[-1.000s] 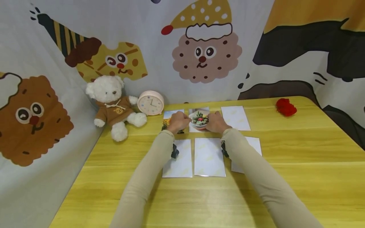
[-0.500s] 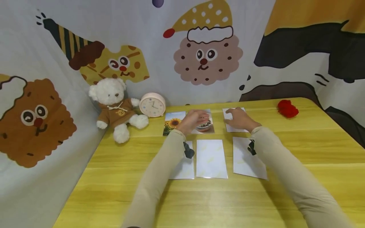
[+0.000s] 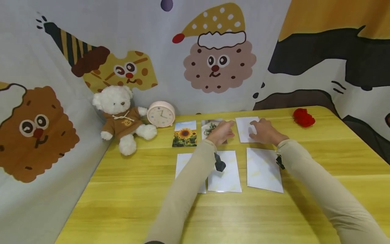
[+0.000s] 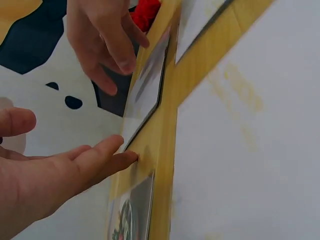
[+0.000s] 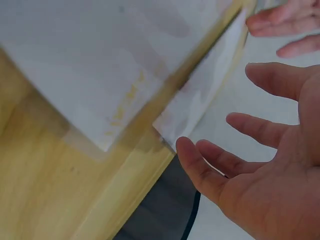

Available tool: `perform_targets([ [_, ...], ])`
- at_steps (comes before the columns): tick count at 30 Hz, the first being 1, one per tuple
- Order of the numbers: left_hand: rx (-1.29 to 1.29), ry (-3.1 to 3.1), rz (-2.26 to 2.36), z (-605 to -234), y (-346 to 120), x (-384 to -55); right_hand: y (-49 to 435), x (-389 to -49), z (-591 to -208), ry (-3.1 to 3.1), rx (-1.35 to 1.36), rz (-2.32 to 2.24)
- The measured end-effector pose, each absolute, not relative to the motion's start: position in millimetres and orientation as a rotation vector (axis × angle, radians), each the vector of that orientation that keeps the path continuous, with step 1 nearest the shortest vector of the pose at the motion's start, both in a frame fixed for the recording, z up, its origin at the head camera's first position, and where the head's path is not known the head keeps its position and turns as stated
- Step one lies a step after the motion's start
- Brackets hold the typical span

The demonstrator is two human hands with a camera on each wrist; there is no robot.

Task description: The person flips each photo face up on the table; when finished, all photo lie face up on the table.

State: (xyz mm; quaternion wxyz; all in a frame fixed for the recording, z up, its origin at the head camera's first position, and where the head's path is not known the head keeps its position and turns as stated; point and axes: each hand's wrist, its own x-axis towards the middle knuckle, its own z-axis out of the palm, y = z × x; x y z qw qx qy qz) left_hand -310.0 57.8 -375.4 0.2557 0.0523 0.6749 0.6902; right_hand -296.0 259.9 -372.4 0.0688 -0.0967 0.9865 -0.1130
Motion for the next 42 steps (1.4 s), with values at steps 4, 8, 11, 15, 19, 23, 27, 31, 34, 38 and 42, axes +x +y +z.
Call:
perform_targets([
  [4, 0.082, 1.787, 1.922, -377.1, 67.0, -308.3, 258.0, -295.0, -380.9, 2.961, -0.263, -0.321],
  [8, 0.006, 1.778, 1.961, -379.8, 73.4, -308.6, 256.3, -293.4, -387.1, 2.918, -0.196, -0.325],
  [11, -0.002, 1.770, 1.985, -380.3, 76.3, -309.3, 255.0, -293.0, -389.5, 2.903, -0.146, -0.328],
  [15, -0.009, 1.776, 2.018, -380.4, 79.1, -312.1, 254.1, -292.9, -388.9, 2.897, -0.129, -0.348],
  [19, -0.079, 1.753, 2.116, -380.3, 80.2, -315.5, 253.4, -293.7, -384.7, 2.900, -0.197, -0.389],
  [23, -0.097, 1.709, 2.166, -380.3, 80.2, -317.0, 251.9, -294.0, -379.9, 2.880, -0.257, -0.462],
  [27, -0.040, 1.730, 2.150, -381.7, 81.5, -318.4, 250.7, -293.9, -377.5, 2.876, -0.328, -0.545],
  [31, 0.028, 1.748, 2.134, -384.4, 82.3, -319.4, 249.7, -295.4, -376.0, 2.917, -0.422, -0.617],
  [34, 0.047, 1.747, 2.132, -384.8, 81.9, -318.9, 248.9, -297.4, -373.4, 2.927, -0.428, -0.663],
  [38, 0.074, 1.755, 2.128, -384.7, 81.1, -319.0, 247.4, -300.3, -367.8, 2.916, -0.386, -0.708],
  [42, 0.114, 1.724, 2.155, -385.6, 81.1, -321.1, 247.7, -302.9, -362.8, 2.905, -0.370, -0.815],
])
